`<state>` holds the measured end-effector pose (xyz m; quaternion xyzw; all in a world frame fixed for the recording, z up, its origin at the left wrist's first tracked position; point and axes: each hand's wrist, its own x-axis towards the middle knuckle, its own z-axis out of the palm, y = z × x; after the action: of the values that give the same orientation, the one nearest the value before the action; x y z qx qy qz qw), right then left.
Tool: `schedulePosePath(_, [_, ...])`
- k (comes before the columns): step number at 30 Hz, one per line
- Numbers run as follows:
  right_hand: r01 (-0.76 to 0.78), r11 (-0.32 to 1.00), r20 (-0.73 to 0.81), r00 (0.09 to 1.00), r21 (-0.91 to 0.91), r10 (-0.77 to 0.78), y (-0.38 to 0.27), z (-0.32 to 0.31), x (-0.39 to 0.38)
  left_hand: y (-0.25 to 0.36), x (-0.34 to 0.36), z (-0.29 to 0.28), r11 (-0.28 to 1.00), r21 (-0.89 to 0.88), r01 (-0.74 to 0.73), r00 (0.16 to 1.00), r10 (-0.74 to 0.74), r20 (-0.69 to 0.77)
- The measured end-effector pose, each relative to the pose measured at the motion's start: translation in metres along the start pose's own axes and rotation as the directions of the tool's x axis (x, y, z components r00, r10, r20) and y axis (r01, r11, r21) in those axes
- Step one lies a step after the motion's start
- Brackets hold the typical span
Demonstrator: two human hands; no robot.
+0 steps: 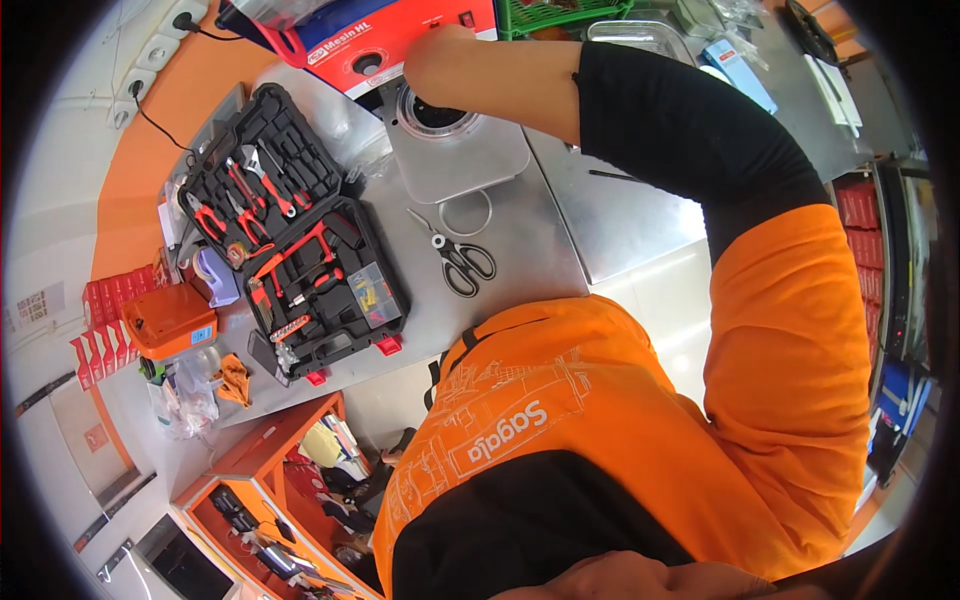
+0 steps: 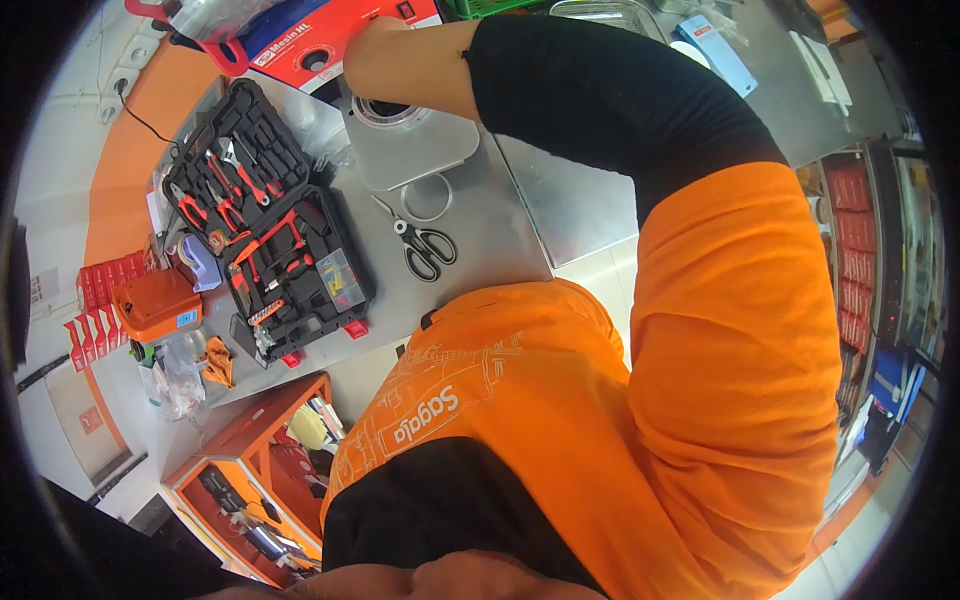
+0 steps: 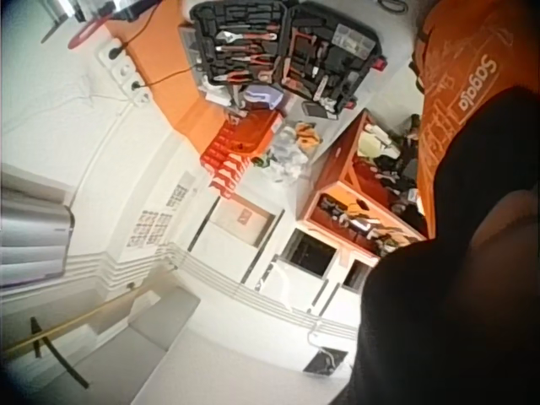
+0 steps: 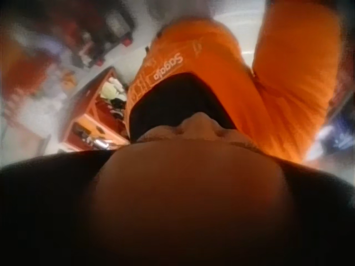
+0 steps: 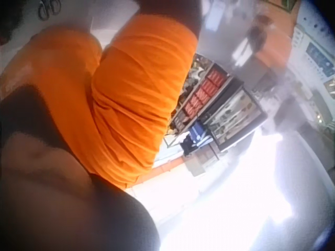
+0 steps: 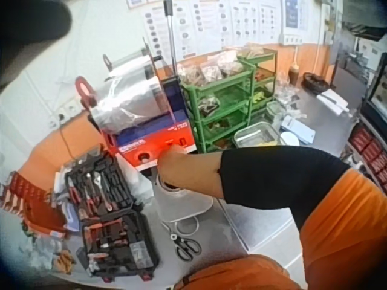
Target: The person cleans the heating element and surrounding parts of a cup sealing machine using an orange cloth and a metal tool.
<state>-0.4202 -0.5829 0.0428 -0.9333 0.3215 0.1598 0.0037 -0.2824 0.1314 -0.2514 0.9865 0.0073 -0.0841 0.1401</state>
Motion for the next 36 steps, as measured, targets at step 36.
schedulePosePath(36, [0.03, 0.999, -0.06, 0.998, 0.043, -0.027, 0.018, 0.022, -0.028, 0.0, 0.002, 0.01, 0.996, 0.089, -0.019, 0.992, 0.008, 0.126])
